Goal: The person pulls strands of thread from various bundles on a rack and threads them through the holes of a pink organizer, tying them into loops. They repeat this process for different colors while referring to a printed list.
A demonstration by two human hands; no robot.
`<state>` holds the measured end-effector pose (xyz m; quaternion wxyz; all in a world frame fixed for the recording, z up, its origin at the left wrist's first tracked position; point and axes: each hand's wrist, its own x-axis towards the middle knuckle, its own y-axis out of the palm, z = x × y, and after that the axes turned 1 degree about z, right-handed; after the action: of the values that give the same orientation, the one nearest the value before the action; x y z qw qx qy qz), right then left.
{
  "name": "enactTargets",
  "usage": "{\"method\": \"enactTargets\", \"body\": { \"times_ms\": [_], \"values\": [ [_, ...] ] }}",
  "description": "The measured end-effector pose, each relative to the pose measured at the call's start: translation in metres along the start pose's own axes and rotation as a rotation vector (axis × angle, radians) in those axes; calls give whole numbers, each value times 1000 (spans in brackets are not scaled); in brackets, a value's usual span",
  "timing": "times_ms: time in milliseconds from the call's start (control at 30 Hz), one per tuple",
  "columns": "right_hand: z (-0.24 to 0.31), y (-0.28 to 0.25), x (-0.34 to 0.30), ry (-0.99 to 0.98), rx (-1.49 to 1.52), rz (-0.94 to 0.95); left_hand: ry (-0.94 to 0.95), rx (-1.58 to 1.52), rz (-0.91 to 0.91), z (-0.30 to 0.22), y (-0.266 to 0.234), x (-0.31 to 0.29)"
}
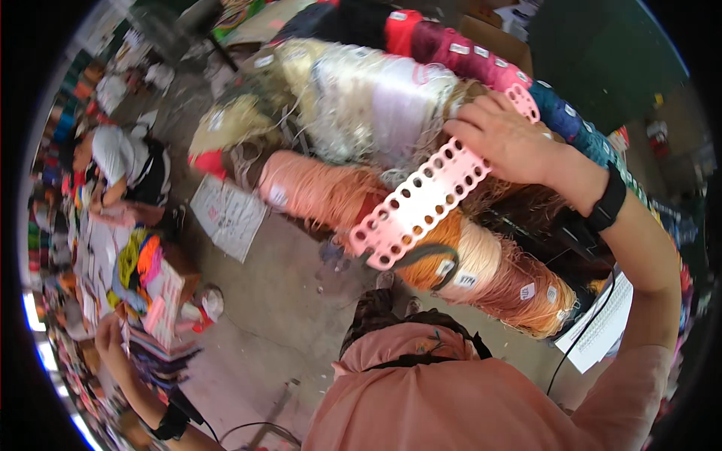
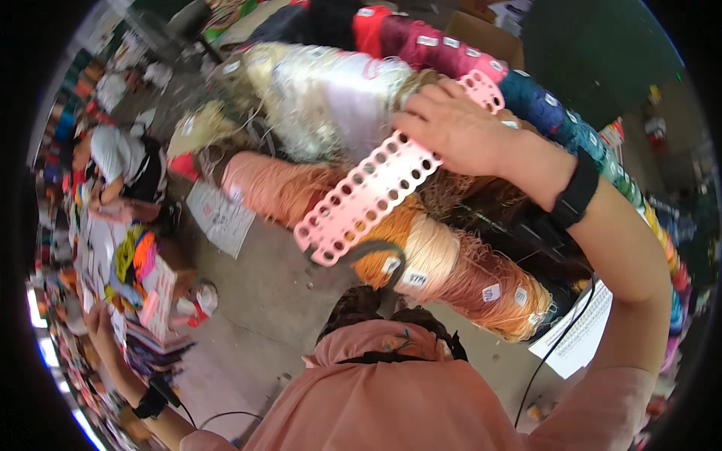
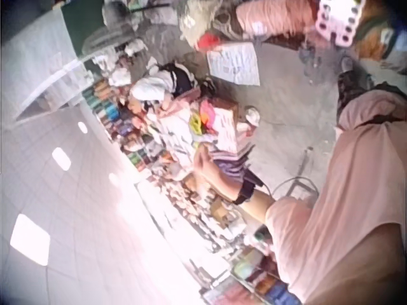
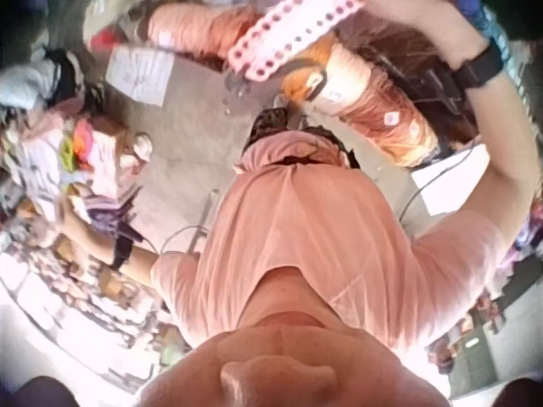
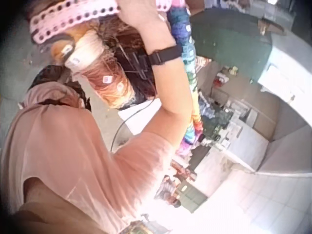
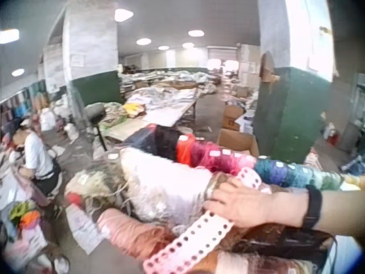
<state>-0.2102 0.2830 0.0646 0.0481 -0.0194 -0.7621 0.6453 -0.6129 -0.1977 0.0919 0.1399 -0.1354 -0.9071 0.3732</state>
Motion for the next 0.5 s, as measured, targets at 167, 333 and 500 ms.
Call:
{"method": "enactTargets", "body": {
  "times_ms": [167,333,500],
  "values": [
    [15,-22,-5,-78,-53,22,345,-64,566,-127,62,-100],
    [84,-92,16,-161,751,-181,380,-197,713,-196,76,-142],
    [195,-133,39,-73,1422,113,480,-352,554,-211,77,-167]
  ]
}}
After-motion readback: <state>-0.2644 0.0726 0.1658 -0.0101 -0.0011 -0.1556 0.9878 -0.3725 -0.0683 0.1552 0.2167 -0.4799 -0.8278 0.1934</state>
